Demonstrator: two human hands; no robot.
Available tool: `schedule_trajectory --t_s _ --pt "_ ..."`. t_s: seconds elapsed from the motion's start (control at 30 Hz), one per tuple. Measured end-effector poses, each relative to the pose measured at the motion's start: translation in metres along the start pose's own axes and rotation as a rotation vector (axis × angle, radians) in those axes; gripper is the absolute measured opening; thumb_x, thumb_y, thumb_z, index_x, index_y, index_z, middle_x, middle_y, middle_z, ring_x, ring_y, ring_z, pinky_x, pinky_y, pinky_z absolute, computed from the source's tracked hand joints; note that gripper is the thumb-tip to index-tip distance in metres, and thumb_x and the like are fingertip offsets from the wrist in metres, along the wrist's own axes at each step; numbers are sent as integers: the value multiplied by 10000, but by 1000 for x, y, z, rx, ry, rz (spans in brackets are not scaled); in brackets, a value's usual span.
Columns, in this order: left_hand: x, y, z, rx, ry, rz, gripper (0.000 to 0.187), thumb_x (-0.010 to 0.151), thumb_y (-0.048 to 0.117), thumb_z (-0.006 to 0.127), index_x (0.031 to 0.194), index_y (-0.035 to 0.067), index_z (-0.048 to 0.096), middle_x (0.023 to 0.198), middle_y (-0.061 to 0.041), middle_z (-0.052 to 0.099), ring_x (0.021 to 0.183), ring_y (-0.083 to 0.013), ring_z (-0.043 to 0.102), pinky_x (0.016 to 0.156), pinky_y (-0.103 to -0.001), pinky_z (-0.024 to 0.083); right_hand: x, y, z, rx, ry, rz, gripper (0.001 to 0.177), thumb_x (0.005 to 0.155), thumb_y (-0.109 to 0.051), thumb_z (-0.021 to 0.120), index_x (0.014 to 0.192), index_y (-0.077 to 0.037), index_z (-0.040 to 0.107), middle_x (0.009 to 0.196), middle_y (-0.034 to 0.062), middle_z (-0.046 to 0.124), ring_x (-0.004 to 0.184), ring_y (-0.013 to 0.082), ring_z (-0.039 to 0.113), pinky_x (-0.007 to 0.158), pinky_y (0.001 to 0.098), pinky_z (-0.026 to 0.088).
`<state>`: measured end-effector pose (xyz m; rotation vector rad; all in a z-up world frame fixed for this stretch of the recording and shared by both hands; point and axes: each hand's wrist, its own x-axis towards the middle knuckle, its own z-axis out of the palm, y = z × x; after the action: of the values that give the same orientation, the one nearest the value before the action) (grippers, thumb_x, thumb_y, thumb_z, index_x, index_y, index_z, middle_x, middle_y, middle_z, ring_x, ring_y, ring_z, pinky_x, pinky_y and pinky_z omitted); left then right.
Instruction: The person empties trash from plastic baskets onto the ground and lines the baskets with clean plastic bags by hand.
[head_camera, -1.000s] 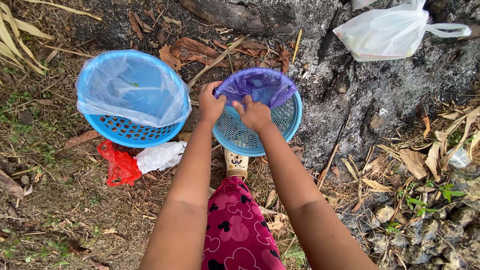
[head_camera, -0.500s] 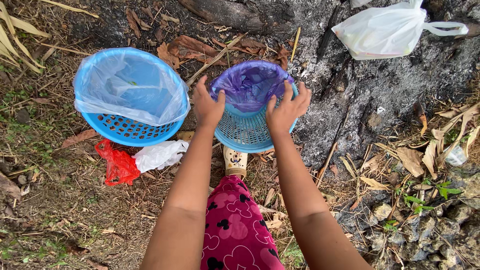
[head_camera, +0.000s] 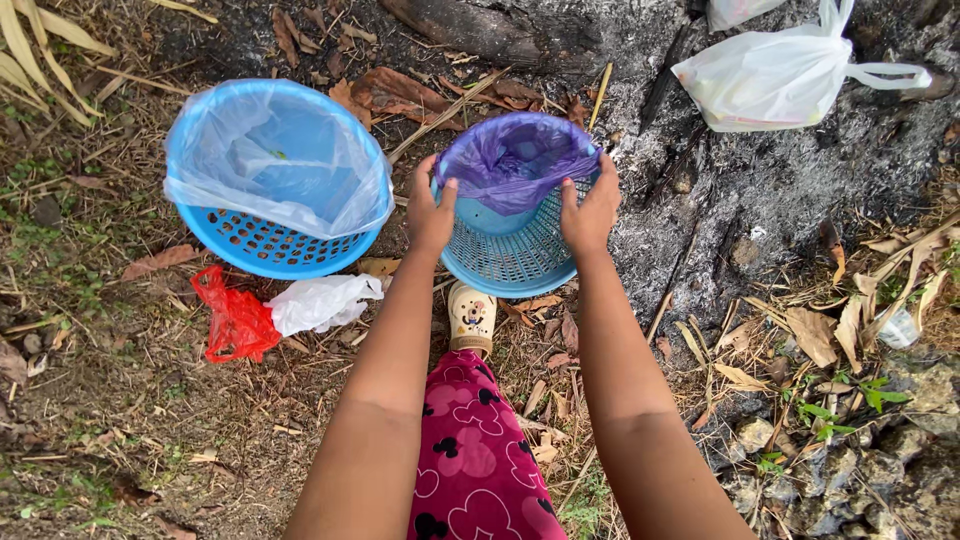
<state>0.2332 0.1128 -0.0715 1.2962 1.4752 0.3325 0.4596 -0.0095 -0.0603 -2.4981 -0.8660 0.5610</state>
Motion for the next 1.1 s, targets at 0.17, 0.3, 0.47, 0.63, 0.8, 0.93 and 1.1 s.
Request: schedule_trajectory --t_s 0.17,0.3,0.47,0.63,0.8,0.93,1.1 --pt "-16 -13 -6 58 127 223 690 1047 264 676 1587 128 269 1562 -246 376 1424 -439 402 1157 -519 323 -20 -17 -5 -190 259 -264 876 876 -138 792 1567 38 282 1560 287 370 1416 536 289 1168 570 225" --pt "-55 -40 -23 152 254 290 600 1010 206 667 1544 125 406 1496 -251 451 1388 -439 443 1120 -521 363 -74 -69 5 -34 299 -383 752 902 -58 710 1546 18 330 1474 226 456 1366 422 415 1176 531 303" --pt "-117 -117 -65 138 244 168 188 1048 174 619 1228 152 668 1258 -50 682 1174 -228 685 1022 -399 556 -154 -143 45 146 28 -532 452 883 -22 673 1315 -30 540 1208 185 611 1143 353 526 1000 465 400" --pt "-147 -214 -116 693 176 41 232 933 205 700 1148 119 702 1407 -73 554 1343 -297 446 1080 -584 278 -211 -152 95 171 -296 -576 457 873 11 639 1322 -19 559 1100 179 622 1067 365 546 950 471 447" --pt "-123 -279 -142 1081 -100 -148 296 817 236 780 1069 86 736 1556 -96 427 1511 -366 208 1137 -769 1 -241 -107 144 175 -383 -589 471 869 21 627 1332 -25 549 1085 149 626 1032 342 584 922 478 474" --pt "-124 -260 -156 553 -25 -210 244 992 244 727 1208 133 706 1328 -45 675 1296 -216 594 1315 -414 264 -251 -69 159 121 -474 -315 390 949 -101 689 1311 -63 548 1196 147 619 1111 303 619 963 444 511" --pt "-146 -175 -164 -322 176 2 551 869 115 742 1351 16 495 1315 -135 613 1240 -244 593 1086 -374 441 -255 -96 148 538 -544 79 871 912 -205 908 1462 19 272 1425 204 400 1324 313 386 1064 494 365"
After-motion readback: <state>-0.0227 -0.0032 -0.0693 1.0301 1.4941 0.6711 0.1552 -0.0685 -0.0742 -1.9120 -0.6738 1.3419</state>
